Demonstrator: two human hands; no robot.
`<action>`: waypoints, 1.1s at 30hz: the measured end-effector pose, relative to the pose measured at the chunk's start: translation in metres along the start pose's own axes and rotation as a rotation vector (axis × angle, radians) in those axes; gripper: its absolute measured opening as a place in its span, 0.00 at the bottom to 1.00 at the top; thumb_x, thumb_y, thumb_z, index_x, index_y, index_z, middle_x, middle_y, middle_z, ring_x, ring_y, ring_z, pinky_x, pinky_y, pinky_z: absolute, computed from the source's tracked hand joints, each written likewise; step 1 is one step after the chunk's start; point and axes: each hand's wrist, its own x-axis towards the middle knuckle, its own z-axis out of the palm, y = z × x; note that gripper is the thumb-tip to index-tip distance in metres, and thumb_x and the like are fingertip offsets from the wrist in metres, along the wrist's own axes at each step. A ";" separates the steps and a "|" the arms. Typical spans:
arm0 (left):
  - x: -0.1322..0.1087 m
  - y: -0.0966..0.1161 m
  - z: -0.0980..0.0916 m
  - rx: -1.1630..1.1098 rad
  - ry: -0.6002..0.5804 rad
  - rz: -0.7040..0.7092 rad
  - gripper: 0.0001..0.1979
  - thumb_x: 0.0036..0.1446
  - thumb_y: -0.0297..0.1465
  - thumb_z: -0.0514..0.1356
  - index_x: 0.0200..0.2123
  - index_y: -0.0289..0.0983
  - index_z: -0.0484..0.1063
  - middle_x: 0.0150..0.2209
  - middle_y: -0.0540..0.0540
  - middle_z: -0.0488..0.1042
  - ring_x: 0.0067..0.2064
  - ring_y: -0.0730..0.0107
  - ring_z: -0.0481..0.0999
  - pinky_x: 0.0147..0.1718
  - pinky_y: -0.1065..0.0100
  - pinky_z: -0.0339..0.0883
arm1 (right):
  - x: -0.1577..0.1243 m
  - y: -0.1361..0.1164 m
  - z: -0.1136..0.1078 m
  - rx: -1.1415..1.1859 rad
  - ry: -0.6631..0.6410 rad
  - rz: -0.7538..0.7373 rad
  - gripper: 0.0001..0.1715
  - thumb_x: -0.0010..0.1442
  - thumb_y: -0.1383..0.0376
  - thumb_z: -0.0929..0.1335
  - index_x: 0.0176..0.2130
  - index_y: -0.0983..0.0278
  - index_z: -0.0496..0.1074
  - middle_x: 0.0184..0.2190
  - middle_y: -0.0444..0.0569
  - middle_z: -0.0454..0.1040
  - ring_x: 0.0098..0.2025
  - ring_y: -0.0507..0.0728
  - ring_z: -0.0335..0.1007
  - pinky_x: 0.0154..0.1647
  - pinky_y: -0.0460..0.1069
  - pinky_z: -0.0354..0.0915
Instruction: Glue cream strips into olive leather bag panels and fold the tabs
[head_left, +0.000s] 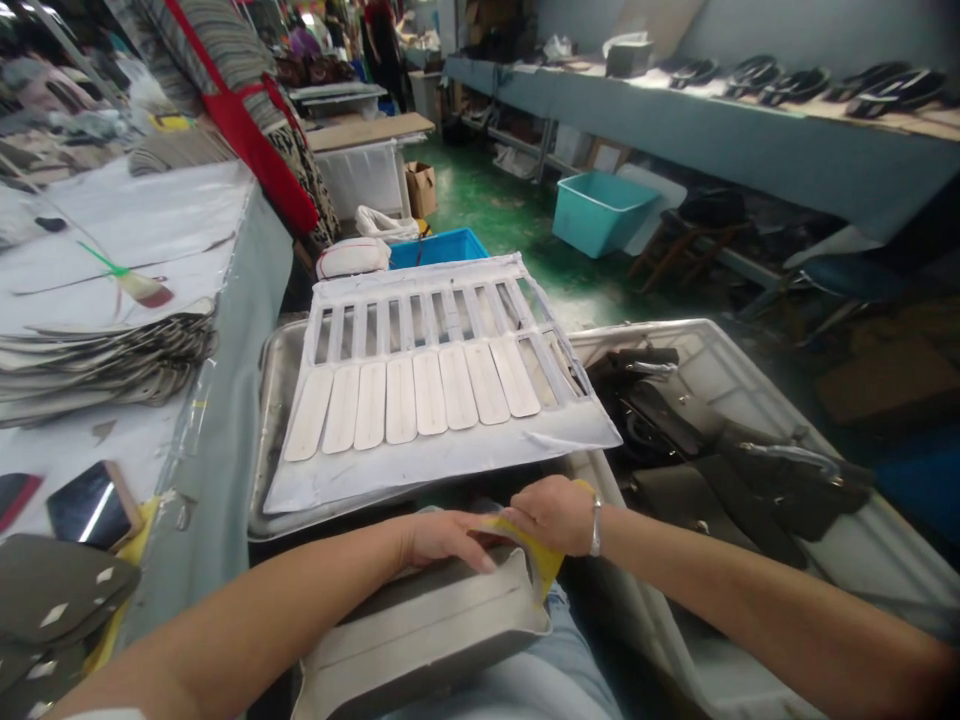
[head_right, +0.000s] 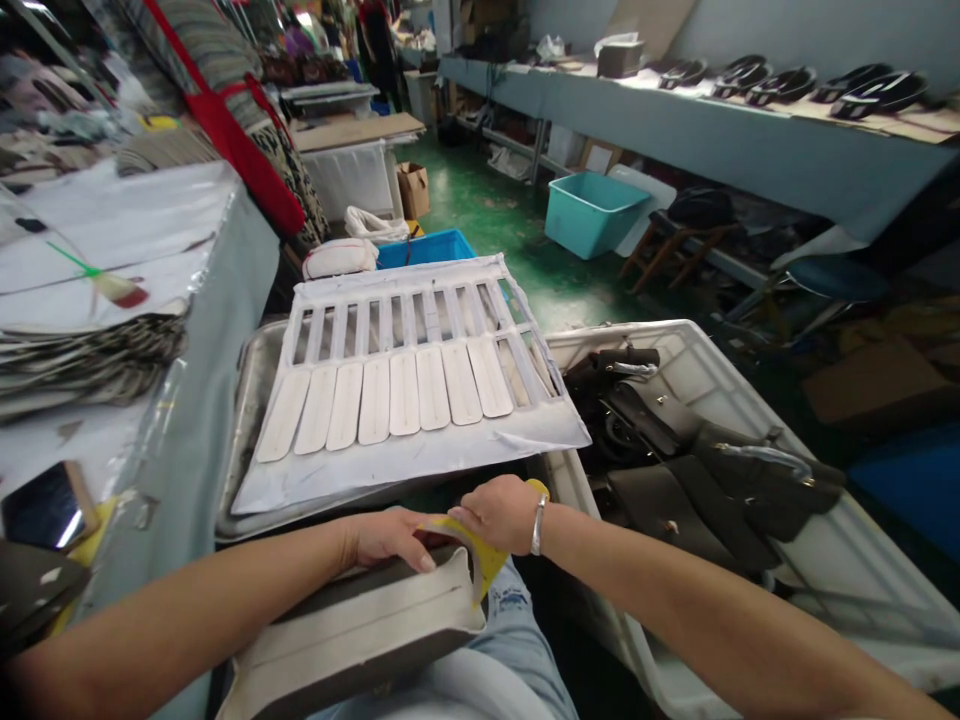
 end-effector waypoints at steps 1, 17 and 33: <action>-0.001 -0.003 -0.002 0.013 0.070 -0.067 0.25 0.43 0.40 0.65 0.45 0.36 0.71 0.44 0.46 0.73 0.49 0.58 0.68 0.53 0.59 0.54 | 0.002 0.001 -0.001 -0.019 -0.017 -0.035 0.26 0.65 0.57 0.53 0.28 0.64 0.70 0.26 0.51 0.74 0.27 0.54 0.67 0.29 0.47 0.55; -0.007 -0.002 0.007 0.671 0.223 0.023 0.20 0.59 0.46 0.47 0.37 0.42 0.74 0.36 0.51 0.76 0.41 0.66 0.72 0.46 0.70 0.61 | 0.000 -0.007 0.000 -0.002 -0.070 -0.097 0.25 0.64 0.57 0.54 0.26 0.65 0.69 0.24 0.52 0.73 0.25 0.55 0.66 0.26 0.48 0.54; -0.014 0.022 0.030 0.941 0.206 -0.105 0.28 0.60 0.45 0.45 0.60 0.37 0.55 0.57 0.43 0.63 0.56 0.60 0.63 0.56 0.63 0.52 | -0.013 -0.011 -0.015 -0.007 -0.246 0.042 0.31 0.63 0.52 0.52 0.29 0.63 0.74 0.24 0.55 0.75 0.25 0.59 0.69 0.23 0.49 0.53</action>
